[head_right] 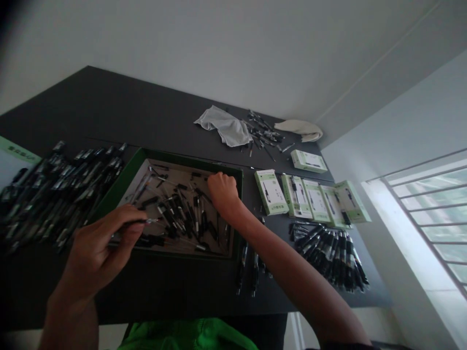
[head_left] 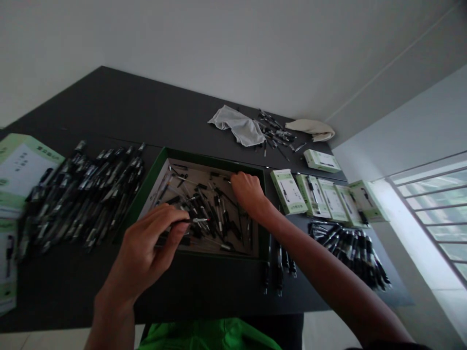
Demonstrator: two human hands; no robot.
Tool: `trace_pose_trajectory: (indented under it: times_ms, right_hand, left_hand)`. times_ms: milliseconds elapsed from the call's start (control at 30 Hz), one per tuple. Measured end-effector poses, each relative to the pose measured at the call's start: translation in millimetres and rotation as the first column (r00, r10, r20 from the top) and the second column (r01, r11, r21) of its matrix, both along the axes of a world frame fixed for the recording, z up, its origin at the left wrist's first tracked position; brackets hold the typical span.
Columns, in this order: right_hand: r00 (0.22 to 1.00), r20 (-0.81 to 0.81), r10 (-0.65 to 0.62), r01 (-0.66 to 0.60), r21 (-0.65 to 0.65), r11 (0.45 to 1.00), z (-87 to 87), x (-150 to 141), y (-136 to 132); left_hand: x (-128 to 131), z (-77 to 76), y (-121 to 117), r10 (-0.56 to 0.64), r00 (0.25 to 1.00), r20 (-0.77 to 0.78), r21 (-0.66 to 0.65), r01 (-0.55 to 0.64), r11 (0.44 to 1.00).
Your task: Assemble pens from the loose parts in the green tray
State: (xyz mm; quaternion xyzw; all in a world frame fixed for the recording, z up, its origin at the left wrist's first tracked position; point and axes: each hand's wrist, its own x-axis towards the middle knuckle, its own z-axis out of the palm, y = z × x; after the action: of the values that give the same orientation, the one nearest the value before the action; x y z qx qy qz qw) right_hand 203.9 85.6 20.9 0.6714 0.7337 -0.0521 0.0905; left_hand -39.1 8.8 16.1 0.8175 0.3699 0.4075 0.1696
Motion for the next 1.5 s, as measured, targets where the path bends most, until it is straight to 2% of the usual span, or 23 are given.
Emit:
trace_pose_trajectory:
  times_ms: [67, 133, 167, 233, 267, 300, 333, 400, 500, 700, 1000, 1167, 1333, 1400, 1500]
  right_hand:
    - [0.998, -0.056, 0.029, -0.027, 0.04, 0.999, 9.7, 7.4, -10.9]
    - [0.954, -0.29, 0.08, -0.041, 0.136, 0.99, 24.6, 16.8, -33.8]
    - [0.877, -0.468, 0.11, -0.021, 0.191, 0.981, 32.9, 21.7, -49.5]
    - [0.569, -0.808, 0.151, 0.101, 0.251, 0.963, 48.7, 30.7, -85.6]
    - [0.441, -0.884, 0.154, 0.162, 0.247, 0.955, 55.2, 34.4, -103.9]
    - [0.365, -0.918, 0.158, 0.207, 0.245, 0.947, 60.5, 37.2, -120.8]
    - [0.339, -0.927, 0.159, 0.237, 0.248, 0.94, 64.4, 39.3, -135.7]
    - [0.373, -0.913, 0.167, 0.262, 0.276, 0.925, 68.2, 41.5, -157.3]
    - [0.427, -0.888, 0.173, 0.264, 0.305, 0.915, 66.9, 45.0, -172.7]
    - [0.39, -0.903, 0.179, 0.349, 0.325, 0.879, 59.6, 61.9, -192.9]
    - [0.361, -0.913, 0.188, 0.37, 0.325, 0.87, 56.5, 72.9, -223.0]
    - [0.353, -0.917, 0.188, 0.373, 0.322, 0.87, 47.1, 79.2, -241.7]
    - [0.3, -0.939, 0.169, 0.346, 0.272, 0.898, 31.1, 81.3, -256.8]
    - [0.321, -0.931, 0.171, 0.335, 0.281, 0.9, 25.8, 82.4, -261.1]
    - [0.361, -0.914, 0.183, 0.332, 0.309, 0.891, 21.6, 83.2, -266.6]
  left_hand:
    - [4.9, 3.3, -4.7, 0.009, 1.0, -0.022, -0.008, -0.009, 1.0]
    - [8.6, 6.2, -10.6, 0.0, 0.999, -0.041, -0.009, 0.0, 1.0]
    - [10.4, 7.6, -13.6, -0.007, 0.999, -0.049, -0.003, 0.007, 1.0]
    - [14.7, 10.7, -19.5, -0.02, 0.998, -0.062, 0.018, 0.021, 1.0]
    - [17.4, 12.5, -22.3, -0.022, 0.997, -0.069, 0.031, 0.025, 0.999]
    - [20.4, 14.4, -25.1, -0.024, 0.997, -0.076, 0.042, 0.027, 0.999]
    - [23.6, 16.5, -27.9, -0.025, 0.996, -0.081, 0.052, 0.03, 0.998]
    - [30.4, 20.8, -34.2, -0.031, 0.996, -0.087, 0.076, 0.038, 0.996]
    - [39.9, 26.5, -45.1, -0.04, 0.995, -0.096, 0.112, 0.051, 0.992]
    - [54.9, 29.0, -64.4, -0.058, 0.991, -0.117, 0.128, 0.073, 0.989]
    - [73.5, 28.2, -77.4, -0.078, 0.98, -0.182, 0.157, 0.107, 0.982]
    - [79.8, 18.9, -80.7, -0.153, 0.955, -0.256, 0.171, 0.2, 0.965]
    - [86.3, 0.6, -86.6, -0.201, 0.946, -0.255, 0.047, 0.22, 0.974]
    - [89.1, -5.8, -87.8, -0.242, 0.931, -0.273, 0.024, 0.258, 0.966]
    - [94.1, -11.4, -88.9, -0.28, 0.916, -0.286, 0.064, 0.31, 0.948]
